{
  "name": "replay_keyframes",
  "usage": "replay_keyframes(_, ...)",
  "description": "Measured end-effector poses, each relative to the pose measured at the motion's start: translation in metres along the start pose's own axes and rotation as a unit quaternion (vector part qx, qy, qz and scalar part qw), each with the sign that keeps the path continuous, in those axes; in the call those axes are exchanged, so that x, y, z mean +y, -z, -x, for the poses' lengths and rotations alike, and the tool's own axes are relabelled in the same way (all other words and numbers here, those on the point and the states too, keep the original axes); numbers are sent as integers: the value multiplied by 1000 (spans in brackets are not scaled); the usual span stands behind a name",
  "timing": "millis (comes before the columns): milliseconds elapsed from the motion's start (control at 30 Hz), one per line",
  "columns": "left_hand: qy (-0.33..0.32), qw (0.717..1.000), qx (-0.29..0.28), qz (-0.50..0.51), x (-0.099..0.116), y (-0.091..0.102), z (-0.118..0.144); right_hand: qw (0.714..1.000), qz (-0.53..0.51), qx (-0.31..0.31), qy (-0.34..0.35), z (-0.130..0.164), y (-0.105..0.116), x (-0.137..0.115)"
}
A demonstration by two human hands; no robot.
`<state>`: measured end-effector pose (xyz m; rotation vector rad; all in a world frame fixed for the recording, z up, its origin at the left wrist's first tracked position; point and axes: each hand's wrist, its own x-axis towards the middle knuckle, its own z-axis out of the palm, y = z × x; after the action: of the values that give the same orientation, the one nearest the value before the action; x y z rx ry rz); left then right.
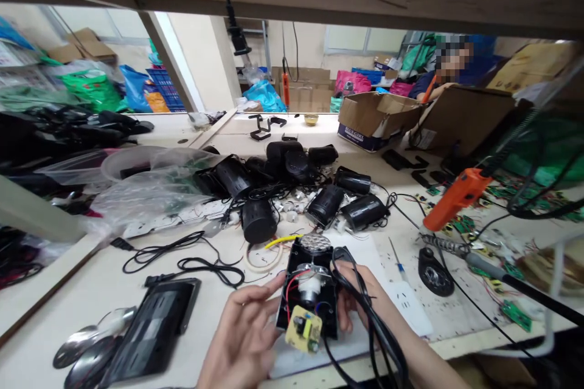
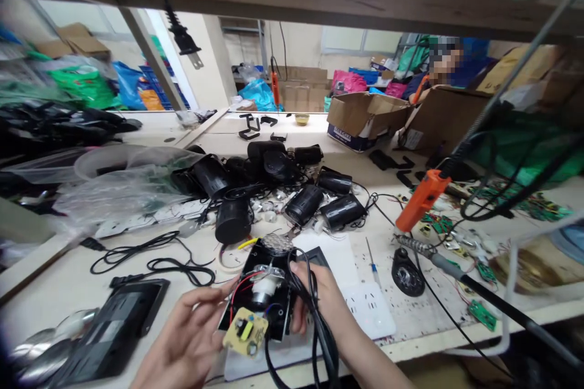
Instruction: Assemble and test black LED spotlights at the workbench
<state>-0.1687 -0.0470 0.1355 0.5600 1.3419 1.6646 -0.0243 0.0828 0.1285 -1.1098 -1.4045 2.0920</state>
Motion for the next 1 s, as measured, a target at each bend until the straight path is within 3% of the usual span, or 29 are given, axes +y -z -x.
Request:
replay_keyframes(100, 172, 980, -58, 80, 0, -17, 4, 999, 37, -12, -10, 26, 11, 1)
replay_keyframes(233, 360, 918, -132, 103, -17, -41, 15, 994, 111, 18, -2, 65, 23, 4)
replay_keyframes(400, 423, 872, -175, 175, -39, -61, 25, 975, 213, 54, 42, 125, 60, 2)
replay_keyframes(500, 466, 845, -191, 180, -50, -73, 31, 949, 254, 148, 114, 158, 92, -3)
replay_keyframes(567, 501, 819, -217, 177, -61, -82, 34, 913, 295, 217, 180, 169, 110, -7)
replay_keyframes(633, 548, 778, -262, 159, -78, -92, 37, 866, 358, 248, 245, 166, 123, -11)
replay_keyframes(733, 612, 724, -304, 99, -113, -107, 37, 806, 455, 206, 319, 136, 136, -12)
replay_keyframes(800, 624, 721, -294, 67, -139, -117, 35, 762, 529, 140, 347, 108, 143, -9)
replay_keyframes(900, 622, 738, -254, 63, -173, -129, 34, 741, 566, 110, 345, 76, 150, -2)
replay_keyframes(1000, 613, 756, -217, 78, -194, -137, 33, 725, 593, 79, 343, 65, 151, 1)
